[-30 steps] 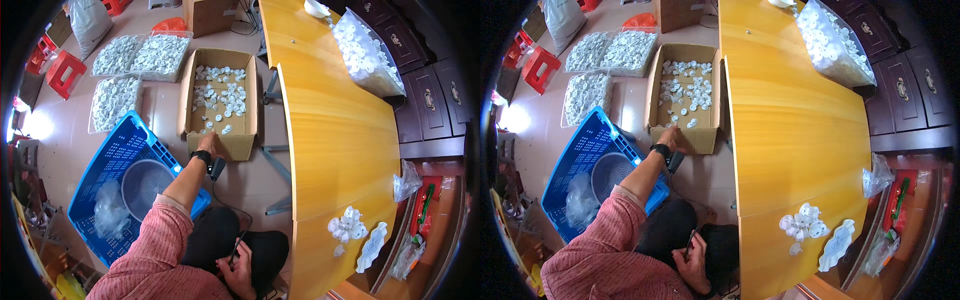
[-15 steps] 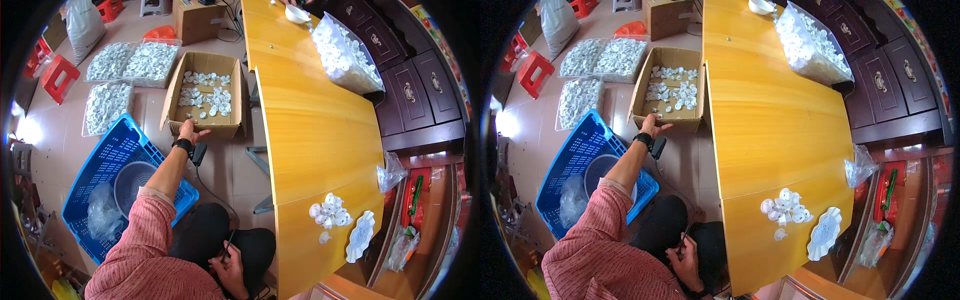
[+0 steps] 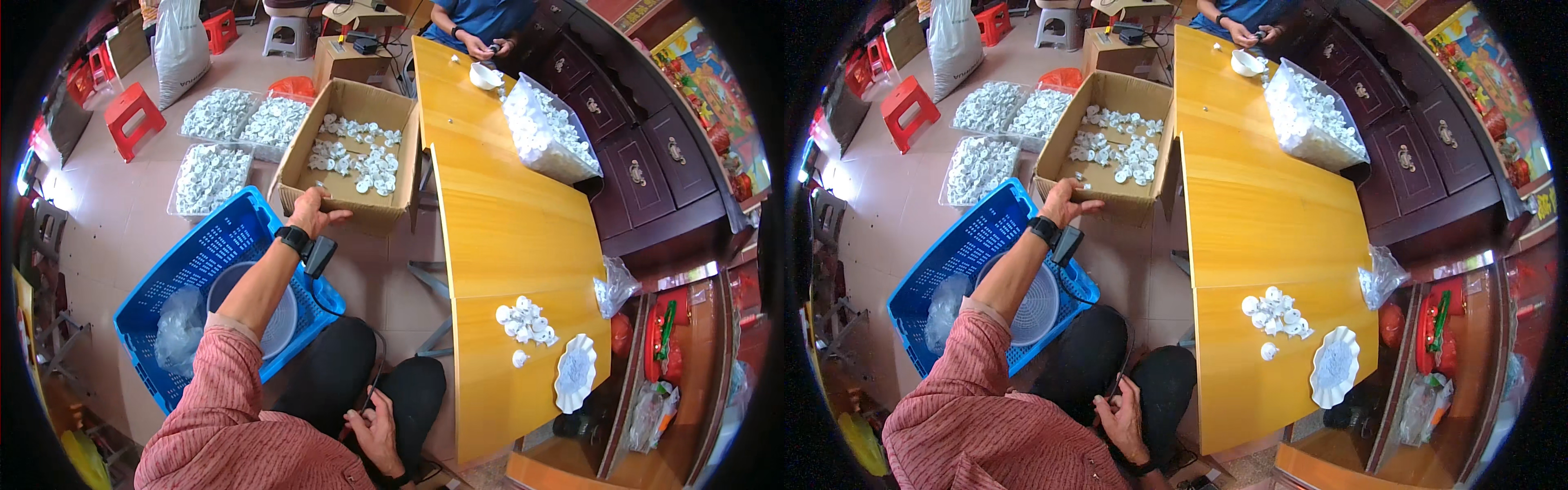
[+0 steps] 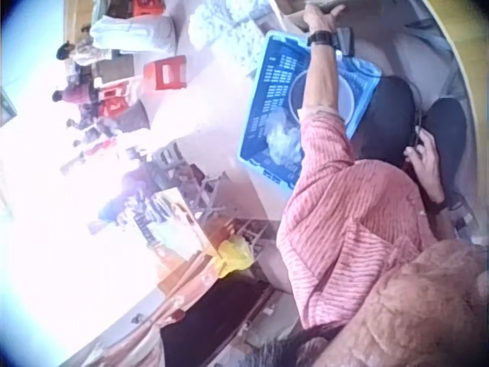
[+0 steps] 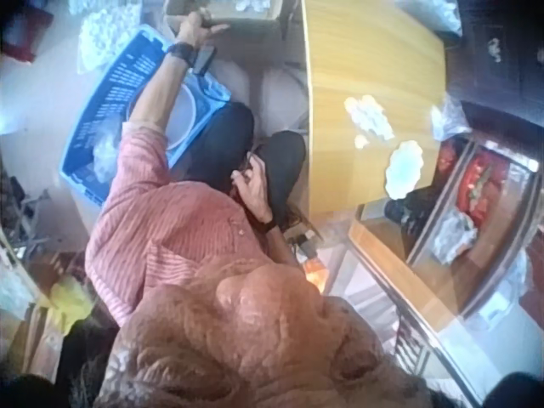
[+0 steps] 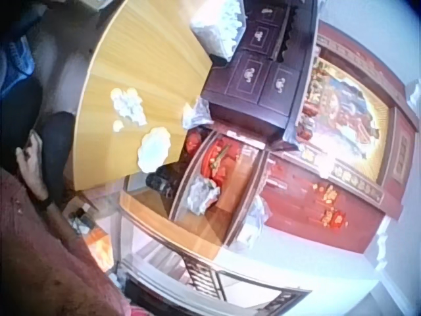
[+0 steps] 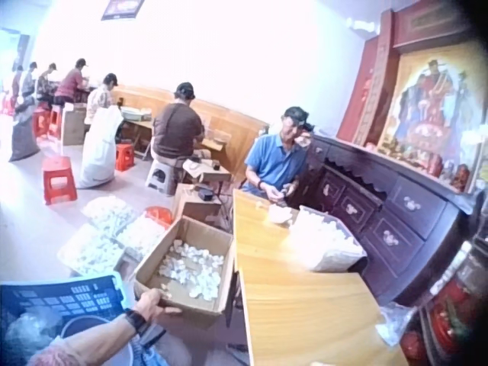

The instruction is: Packaging small white plastic components into plastic bags and cardboard boxes in a manufacturing setting.

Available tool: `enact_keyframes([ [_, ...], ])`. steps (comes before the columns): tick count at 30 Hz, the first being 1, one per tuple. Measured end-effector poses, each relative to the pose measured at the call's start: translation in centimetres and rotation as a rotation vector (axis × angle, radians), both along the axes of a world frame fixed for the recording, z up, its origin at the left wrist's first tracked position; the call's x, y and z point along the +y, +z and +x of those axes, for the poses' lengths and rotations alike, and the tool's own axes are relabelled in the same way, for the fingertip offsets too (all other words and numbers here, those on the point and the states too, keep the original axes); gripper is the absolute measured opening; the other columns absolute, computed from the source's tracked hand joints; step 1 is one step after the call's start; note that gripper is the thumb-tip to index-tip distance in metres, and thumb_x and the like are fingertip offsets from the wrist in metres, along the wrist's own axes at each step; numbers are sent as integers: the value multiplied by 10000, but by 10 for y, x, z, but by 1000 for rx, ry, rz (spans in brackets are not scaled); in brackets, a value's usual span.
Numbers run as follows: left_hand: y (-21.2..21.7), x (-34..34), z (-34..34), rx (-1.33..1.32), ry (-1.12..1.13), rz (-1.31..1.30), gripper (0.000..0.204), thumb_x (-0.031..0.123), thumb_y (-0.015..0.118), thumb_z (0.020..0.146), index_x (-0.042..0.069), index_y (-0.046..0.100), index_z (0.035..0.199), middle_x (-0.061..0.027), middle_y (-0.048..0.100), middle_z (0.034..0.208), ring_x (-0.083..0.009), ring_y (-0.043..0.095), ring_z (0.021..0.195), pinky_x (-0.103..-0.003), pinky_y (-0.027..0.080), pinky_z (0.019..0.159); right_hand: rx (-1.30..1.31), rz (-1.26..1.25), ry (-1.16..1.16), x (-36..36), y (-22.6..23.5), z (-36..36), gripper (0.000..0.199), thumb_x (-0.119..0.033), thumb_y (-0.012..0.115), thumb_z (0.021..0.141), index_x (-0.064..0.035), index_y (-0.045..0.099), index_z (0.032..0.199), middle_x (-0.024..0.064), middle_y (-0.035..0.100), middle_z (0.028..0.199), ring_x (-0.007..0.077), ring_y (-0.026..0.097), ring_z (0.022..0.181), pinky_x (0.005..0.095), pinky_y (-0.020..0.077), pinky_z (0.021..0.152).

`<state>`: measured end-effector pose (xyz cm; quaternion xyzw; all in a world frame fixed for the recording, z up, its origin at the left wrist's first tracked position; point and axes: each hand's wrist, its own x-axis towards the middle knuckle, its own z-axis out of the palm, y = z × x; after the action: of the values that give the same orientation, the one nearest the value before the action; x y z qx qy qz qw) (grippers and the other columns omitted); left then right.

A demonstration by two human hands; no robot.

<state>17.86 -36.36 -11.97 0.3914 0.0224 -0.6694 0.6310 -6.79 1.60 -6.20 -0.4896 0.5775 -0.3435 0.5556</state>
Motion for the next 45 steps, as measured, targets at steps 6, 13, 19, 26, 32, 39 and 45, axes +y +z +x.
enact_keyframes([
  [6, 60, 3, 35, -70, 100, -171, 477, 4, 490, 784, -48, 326, 1229, -255, 418, 1256, -484, 415, 1189, -696, 471, 887, 48, -36, 33, 12, 5, 3, 540, -76, 644, 890, 94, 369, 1323, 212, 336, 1387, 175, 650, 814, 276, 552, 672],
  [13, 154, 50, 79, -279, 174, -200, 363, 40, 556, 808, -59, 445, 1139, -244, 509, 1158, -421, 520, 1090, -582, 573, 795, 168, -157, 203, 25, 0, -3, 548, -115, 667, 868, 90, 399, 1300, 232, 390, 1364, 186, 643, 747, 285, 549, 709],
  [19, 215, 113, 105, -769, -8, -401, 369, 35, 564, 777, -118, 462, 1097, -227, 546, 1029, -411, 619, 890, -543, 614, 668, 175, -184, 257, 29, -3, 0, 518, -106, 660, 867, 97, 418, 1277, 231, 405, 1357, 208, 652, 766, 302, 547, 708],
  [26, 278, 119, 70, -722, -142, -388, 377, 23, 550, 772, -142, 449, 1095, -220, 525, 990, -403, 623, 865, -533, 619, 629, 246, -238, 259, 40, 10, 7, 508, -98, 657, 864, 87, 421, 1274, 230, 413, 1339, 216, 660, 778, 313, 543, 735],
  [32, 307, 108, 24, -796, -213, -454, 298, 58, 587, 764, -113, 526, 1000, -206, 534, 965, -388, 625, 782, -494, 612, 588, 214, -282, 228, 53, 16, 6, 489, -78, 638, 872, 91, 410, 1271, 225, 410, 1319, 230, 669, 830, 339, 532, 812],
  [39, 351, 80, -27, -1044, -213, -608, 221, 90, 581, 778, -109, 512, 845, -160, 500, 817, -331, 605, 639, -482, 583, 463, 233, -273, 250, 61, 15, -6, 500, -87, 640, 873, 103, 411, 1275, 233, 417, 1311, 252, 669, 857, 341, 529, 831],
  [45, 363, 70, -90, -1228, -202, -534, 248, 70, 556, 764, -140, 524, 892, -195, 559, 842, -344, 627, 641, -479, 563, 409, 245, -212, 257, 65, 22, -10, 519, -110, 655, 875, 109, 415, 1279, 236, 425, 1305, 270, 651, 907, 347, 536, 832],
])
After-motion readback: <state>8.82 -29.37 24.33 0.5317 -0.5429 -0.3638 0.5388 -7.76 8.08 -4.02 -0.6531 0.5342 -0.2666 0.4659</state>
